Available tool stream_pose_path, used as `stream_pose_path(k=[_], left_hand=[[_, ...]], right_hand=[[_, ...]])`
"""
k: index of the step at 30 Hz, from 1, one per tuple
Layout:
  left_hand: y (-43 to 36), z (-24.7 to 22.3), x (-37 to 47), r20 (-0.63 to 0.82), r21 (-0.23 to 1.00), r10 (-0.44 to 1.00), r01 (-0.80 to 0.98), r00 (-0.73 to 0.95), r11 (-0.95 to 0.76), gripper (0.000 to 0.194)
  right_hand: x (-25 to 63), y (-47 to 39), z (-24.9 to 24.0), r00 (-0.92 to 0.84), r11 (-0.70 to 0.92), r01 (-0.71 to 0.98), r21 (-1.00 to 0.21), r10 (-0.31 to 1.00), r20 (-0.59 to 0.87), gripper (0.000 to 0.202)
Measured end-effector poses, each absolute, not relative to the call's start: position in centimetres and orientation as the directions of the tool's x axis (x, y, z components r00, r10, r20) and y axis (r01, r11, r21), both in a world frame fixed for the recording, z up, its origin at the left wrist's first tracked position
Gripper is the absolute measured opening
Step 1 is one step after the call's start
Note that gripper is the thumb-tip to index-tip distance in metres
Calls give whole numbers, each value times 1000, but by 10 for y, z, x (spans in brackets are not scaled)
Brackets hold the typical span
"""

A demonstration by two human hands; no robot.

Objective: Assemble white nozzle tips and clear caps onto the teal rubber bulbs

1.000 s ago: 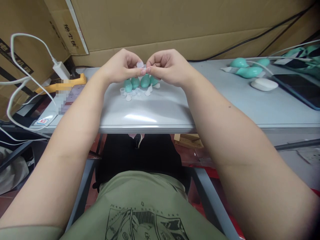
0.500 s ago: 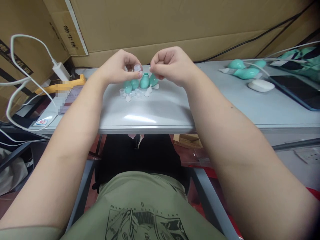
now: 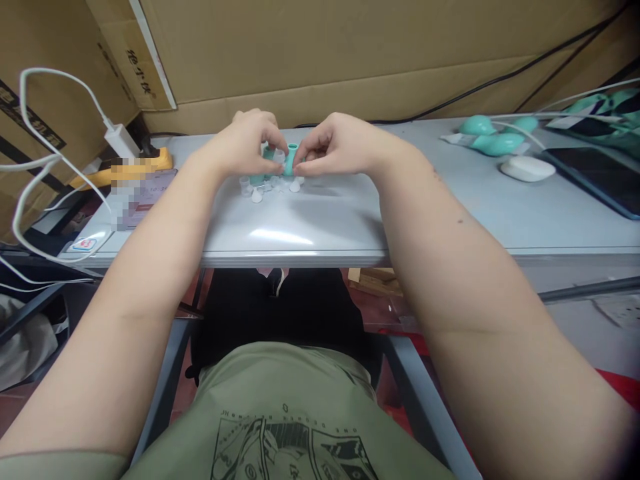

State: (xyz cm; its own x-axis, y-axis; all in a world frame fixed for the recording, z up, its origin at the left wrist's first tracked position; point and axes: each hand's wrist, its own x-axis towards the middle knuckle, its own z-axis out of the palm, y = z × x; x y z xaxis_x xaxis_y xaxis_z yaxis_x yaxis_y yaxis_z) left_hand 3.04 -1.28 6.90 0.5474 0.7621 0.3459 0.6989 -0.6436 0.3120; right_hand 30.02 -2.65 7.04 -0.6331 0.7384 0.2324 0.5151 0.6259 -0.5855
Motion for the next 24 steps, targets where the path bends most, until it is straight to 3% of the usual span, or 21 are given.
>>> stream_pose_path(k=[7,10,15,19,24], left_hand=[[-9,64,34,345,258,755,717,558,-648,25],[-10,64,33,350,294,754,699,556,-652,22],[-21,70,35,371,446,746,599,553,-665,17],[-28,67,44,382,675,774,419,506,-607,9],[-27,56,54,361,835,800,216,480,-506,21]], right_hand=[[295,-18,63,-652,621,573,-535,741,162,17],[298,-21,68,-647,609,575,-547,747,151,24],[307,-29,77,-604,534,494,-686,778,171,27],[300,-27,66,-512,482,309,-820,811,284,19],[283,-24,49,-389,465,103,-879,832,395,17]])
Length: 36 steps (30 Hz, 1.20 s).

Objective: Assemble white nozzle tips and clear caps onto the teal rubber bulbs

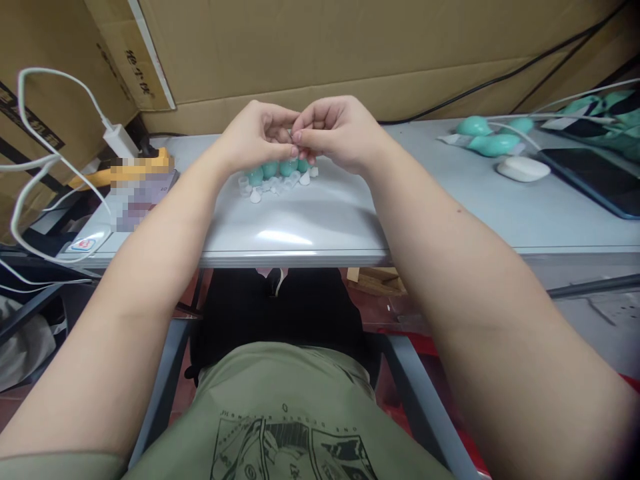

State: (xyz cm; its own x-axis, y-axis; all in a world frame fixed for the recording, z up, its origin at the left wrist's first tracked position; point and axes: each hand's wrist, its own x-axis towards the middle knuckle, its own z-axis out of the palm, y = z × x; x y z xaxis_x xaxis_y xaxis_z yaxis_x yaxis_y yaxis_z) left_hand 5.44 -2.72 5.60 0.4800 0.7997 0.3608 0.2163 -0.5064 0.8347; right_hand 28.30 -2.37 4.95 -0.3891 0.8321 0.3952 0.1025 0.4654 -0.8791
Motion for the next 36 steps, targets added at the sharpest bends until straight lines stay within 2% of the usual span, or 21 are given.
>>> stream_pose_path(k=[2,5,8,10,15,22,31,36], left_hand=[[-23,52,54,395,852,820,170,415,-496,27],[-13,48,50,421,887,856,59,301,-458,26],[-3,47,45,394,919,872,-101,290,-381,18],[0,47,43,376,927,877,-138,301,-350,15],[-4,52,39,345,938,874,-162,342,-307,22],[0,52,33,375,927,847,-139,377,-349,23],[-7,56,37,337,940,878,-72,339,-333,25],[-15,61,35,313,942,866,-11,391,-335,29]], right_hand=[[280,-24,48,-364,475,52,-879,828,426,24],[279,-23,49,-332,482,12,-876,828,451,26],[278,-20,46,-329,473,-29,-880,827,455,24],[277,-15,43,-329,464,-54,-884,828,455,20],[277,-8,36,-325,451,-84,-888,830,453,12],[274,-16,41,-308,428,-63,-902,851,425,28],[277,-12,44,-326,433,-67,-899,842,430,20],[277,-18,45,-317,466,-49,-883,831,457,11]])
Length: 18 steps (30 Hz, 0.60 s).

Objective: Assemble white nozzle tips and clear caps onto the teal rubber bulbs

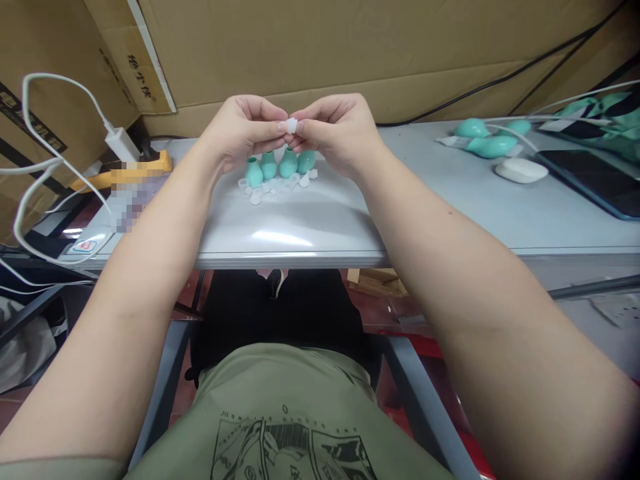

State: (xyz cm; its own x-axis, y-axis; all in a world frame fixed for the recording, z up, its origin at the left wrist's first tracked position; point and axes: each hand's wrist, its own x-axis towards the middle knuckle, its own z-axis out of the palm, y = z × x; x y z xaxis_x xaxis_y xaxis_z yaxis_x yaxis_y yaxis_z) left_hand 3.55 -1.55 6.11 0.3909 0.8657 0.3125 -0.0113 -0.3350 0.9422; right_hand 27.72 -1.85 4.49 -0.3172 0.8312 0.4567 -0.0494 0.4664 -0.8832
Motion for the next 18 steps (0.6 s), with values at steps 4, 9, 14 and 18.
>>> stream_pose_path(k=[4,9,14,18], left_hand=[[-19,63,35,292,946,879,21,378,-324,29],[-16,57,41,366,930,892,-139,267,-340,31],[-18,57,56,380,912,911,-229,161,-340,34],[-20,59,60,368,922,922,-176,121,-345,36]], right_hand=[[273,-18,42,-289,469,-38,-883,840,459,14],[266,-9,38,-242,422,-104,-901,868,434,8],[266,-3,39,-215,412,-115,-904,878,427,17],[266,-4,39,-216,376,-116,-919,894,393,26]])
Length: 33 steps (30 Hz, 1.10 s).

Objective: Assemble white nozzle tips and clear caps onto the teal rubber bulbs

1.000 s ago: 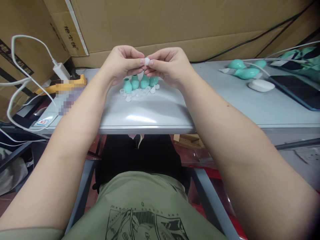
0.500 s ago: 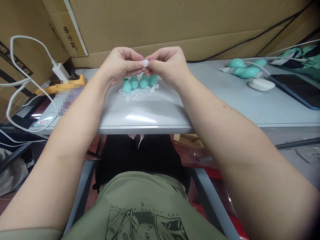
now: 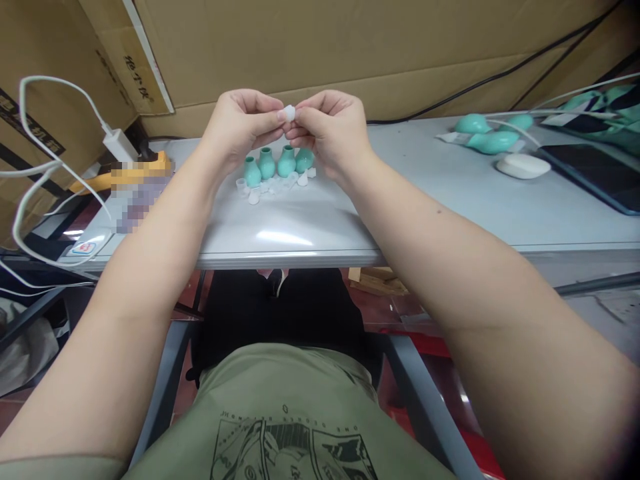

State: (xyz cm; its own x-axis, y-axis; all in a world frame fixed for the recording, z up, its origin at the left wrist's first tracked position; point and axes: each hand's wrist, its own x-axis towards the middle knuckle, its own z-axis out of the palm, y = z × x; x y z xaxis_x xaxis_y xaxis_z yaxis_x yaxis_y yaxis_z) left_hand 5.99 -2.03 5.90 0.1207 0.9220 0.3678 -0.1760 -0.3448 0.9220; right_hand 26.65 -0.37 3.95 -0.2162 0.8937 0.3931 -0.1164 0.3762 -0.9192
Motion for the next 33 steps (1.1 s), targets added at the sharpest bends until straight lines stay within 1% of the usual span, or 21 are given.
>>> stream_pose_path(k=[3,6,9,12,17,21,25,31,33], left_hand=[[-19,57,57,354,927,926,-177,128,-330,33],[-15,55,54,369,917,917,-218,153,-333,28],[-9,54,52,401,907,902,-210,159,-366,27],[-5,54,53,401,911,904,-172,149,-375,28],[-4,53,51,407,909,901,-157,150,-385,30],[-3,52,48,416,907,891,-162,183,-390,27],[-4,50,49,437,897,887,-151,151,-416,24],[-11,54,51,450,893,885,-54,119,-447,23],[-15,59,46,464,877,875,67,141,-476,17]], right_hand=[[263,-6,37,-224,328,-133,-935,909,351,27],[259,-10,34,-202,339,-185,-922,905,373,30],[255,-18,34,-175,346,-274,-897,899,401,24],[256,-22,35,-189,342,-302,-890,893,408,19],[262,-12,38,-223,318,-207,-925,905,361,28],[266,-9,41,-240,312,-191,-931,905,352,20],[269,-12,43,-269,288,-158,-944,908,322,11],[273,-7,42,-248,326,-135,-936,903,350,19],[278,-6,43,-221,361,-75,-929,903,369,21]])
